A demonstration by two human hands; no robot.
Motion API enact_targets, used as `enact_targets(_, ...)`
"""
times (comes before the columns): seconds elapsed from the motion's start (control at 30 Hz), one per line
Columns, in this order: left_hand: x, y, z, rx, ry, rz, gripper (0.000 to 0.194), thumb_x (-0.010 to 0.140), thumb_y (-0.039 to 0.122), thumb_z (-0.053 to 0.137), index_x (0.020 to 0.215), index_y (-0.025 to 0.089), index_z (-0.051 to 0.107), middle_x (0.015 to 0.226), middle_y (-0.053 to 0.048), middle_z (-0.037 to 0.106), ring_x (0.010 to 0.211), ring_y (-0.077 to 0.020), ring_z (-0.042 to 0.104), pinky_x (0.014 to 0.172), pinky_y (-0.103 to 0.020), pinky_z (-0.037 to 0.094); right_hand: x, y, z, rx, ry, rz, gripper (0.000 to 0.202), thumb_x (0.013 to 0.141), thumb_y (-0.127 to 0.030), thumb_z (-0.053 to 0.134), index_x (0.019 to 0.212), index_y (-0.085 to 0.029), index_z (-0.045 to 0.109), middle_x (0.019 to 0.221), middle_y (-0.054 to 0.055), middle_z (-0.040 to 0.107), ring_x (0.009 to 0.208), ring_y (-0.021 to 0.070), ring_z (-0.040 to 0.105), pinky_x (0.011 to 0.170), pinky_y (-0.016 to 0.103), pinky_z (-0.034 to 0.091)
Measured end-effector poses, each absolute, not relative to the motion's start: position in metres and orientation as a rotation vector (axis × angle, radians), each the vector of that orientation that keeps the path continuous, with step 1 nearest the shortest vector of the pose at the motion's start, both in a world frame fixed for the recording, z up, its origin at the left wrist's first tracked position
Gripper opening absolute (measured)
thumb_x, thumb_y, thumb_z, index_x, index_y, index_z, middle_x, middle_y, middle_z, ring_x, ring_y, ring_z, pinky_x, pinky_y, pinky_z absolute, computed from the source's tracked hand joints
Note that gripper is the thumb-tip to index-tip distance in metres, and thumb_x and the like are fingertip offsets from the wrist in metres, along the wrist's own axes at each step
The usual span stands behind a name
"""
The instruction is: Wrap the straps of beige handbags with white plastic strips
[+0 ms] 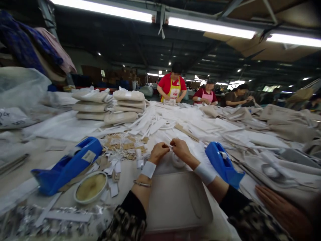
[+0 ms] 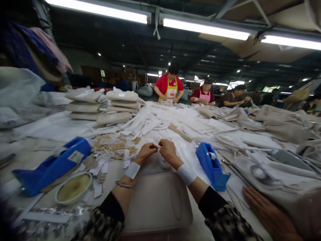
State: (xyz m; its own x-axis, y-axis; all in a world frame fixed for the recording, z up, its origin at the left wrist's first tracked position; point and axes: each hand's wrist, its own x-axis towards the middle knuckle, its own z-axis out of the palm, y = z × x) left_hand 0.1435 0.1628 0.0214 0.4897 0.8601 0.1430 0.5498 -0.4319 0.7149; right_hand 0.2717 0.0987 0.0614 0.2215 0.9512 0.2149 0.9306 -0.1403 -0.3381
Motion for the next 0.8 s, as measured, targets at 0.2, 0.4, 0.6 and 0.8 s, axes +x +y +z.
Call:
enact_targets(0.2,0.142,0.16,0.021,2.052,1.238,0.869,0.007,0.077,0.012,0.062,0.072,0.014,0.066,0.08,-0.006,0.07,0.081,-0.0184,0.061,0.076,-0.028,0.043,0.269,0.099,0.057,-2.124,-1.735,0.011,0.033,0.075,-0.003,0.052,0.099,-0.016,0.07,0.101,0.006,0.073,0.095,0.0159,0.064,0.08,0.022,0.04)
enact_targets(0.4,0.139,0.164,0.022,1.929,1.304,1.057,0.011,0.08,0.01,0.057,0.071,0.017,0.058,0.076,-0.003,0.065,0.077,-0.0159,0.058,0.074,-0.026,0.041,0.27,0.105,0.054,-2.173,-1.758,0.04,0.031,0.075,-0.005,0.055,0.094,-0.02,0.075,0.102,0.004,0.074,0.096,0.0162,0.065,0.083,0.021,0.042)
enact_targets(0.6,0.141,0.168,0.019,1.884,1.241,1.138,0.015,0.078,0.01,0.057,0.066,0.018,0.053,0.07,0.001,0.06,0.072,-0.0146,0.055,0.07,-0.025,0.039,0.265,0.107,0.058,-2.234,-1.78,0.074,0.03,0.077,-0.011,0.058,0.095,-0.025,0.077,0.102,0.003,0.075,0.1,0.02,0.066,0.086,0.026,0.042)
enact_targets(0.8,0.142,0.169,0.019,1.888,1.131,1.181,0.014,0.076,0.011,0.056,0.065,0.019,0.051,0.067,0.002,0.056,0.071,-0.0145,0.054,0.069,-0.025,0.039,0.26,0.106,0.064,-2.276,-1.765,0.127,0.03,0.078,-0.011,0.059,0.095,-0.028,0.077,0.102,0.0,0.076,0.105,0.0195,0.064,0.093,0.03,0.037)
